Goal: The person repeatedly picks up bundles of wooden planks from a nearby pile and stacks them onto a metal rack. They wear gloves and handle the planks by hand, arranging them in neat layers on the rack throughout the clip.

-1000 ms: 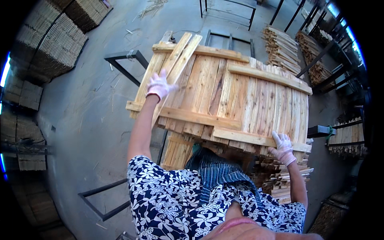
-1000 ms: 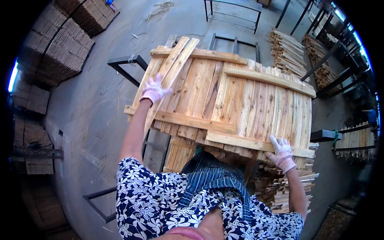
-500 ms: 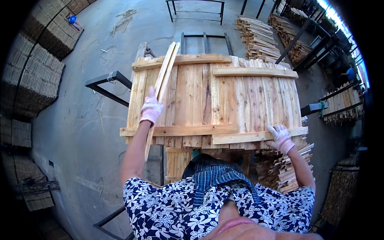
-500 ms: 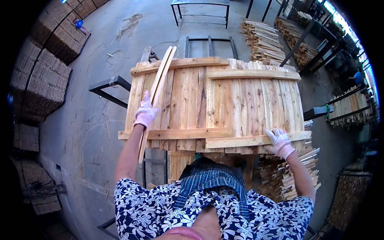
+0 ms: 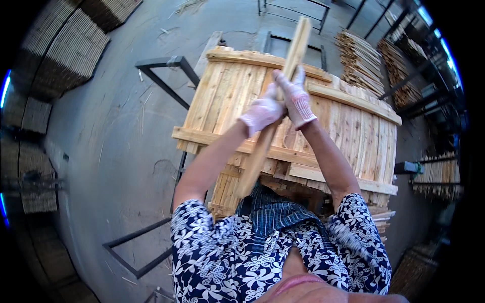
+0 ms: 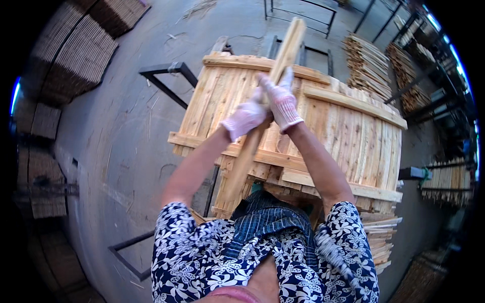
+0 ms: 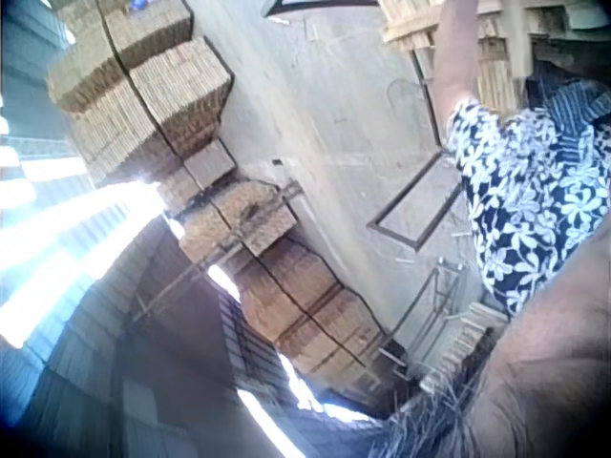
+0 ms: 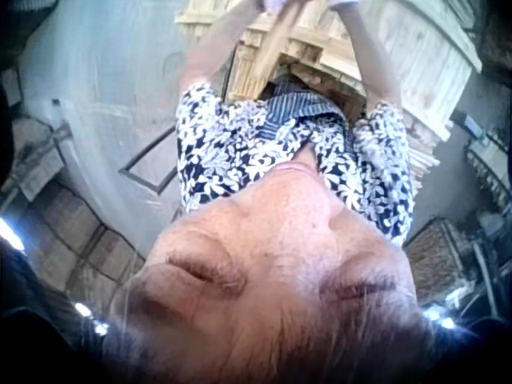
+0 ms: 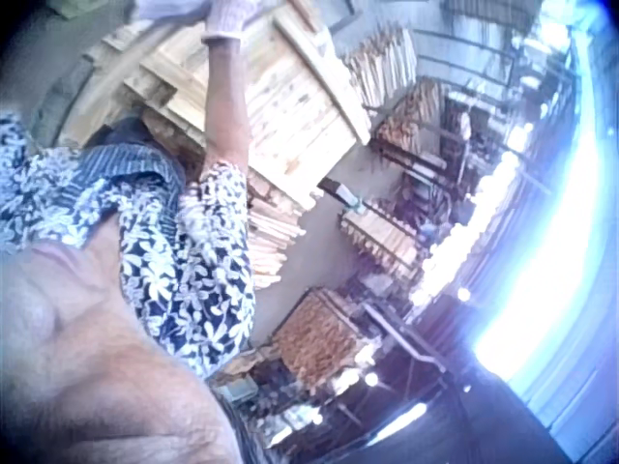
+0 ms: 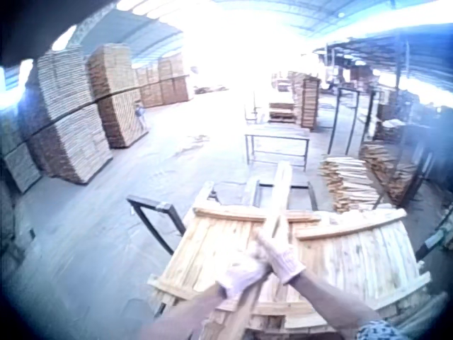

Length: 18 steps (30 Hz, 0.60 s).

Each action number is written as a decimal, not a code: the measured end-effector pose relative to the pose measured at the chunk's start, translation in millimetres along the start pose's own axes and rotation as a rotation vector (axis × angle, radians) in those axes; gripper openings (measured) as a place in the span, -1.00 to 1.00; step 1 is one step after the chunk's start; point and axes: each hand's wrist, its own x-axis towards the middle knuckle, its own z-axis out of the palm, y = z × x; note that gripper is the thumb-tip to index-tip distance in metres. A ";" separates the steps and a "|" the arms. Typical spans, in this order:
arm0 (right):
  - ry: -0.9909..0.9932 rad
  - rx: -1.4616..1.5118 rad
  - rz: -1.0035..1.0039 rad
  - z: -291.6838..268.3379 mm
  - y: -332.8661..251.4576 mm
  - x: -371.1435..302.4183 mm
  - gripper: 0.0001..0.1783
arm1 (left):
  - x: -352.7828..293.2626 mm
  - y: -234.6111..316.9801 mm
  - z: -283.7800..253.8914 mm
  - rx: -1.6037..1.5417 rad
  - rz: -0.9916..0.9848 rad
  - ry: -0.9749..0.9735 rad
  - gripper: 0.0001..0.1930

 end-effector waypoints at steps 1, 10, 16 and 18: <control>0.116 0.193 0.024 12.5 0.2 10.8 0.03 | 8.0 10.9 9.3 0.204 -0.017 0.048 -0.18; -0.067 -0.103 0.162 -121.3 -42.9 -11.6 -0.12 | 62.5 13.6 31.9 0.803 0.342 -0.281 -0.11; 0.268 -0.719 0.142 -254.7 14.8 -82.4 -0.07 | 180.1 -17.5 -69.0 1.435 0.322 0.217 -0.57; 0.292 -0.907 0.267 -282.6 45.5 -91.4 -0.03 | 205.8 -19.5 -96.1 1.537 0.257 0.364 -0.47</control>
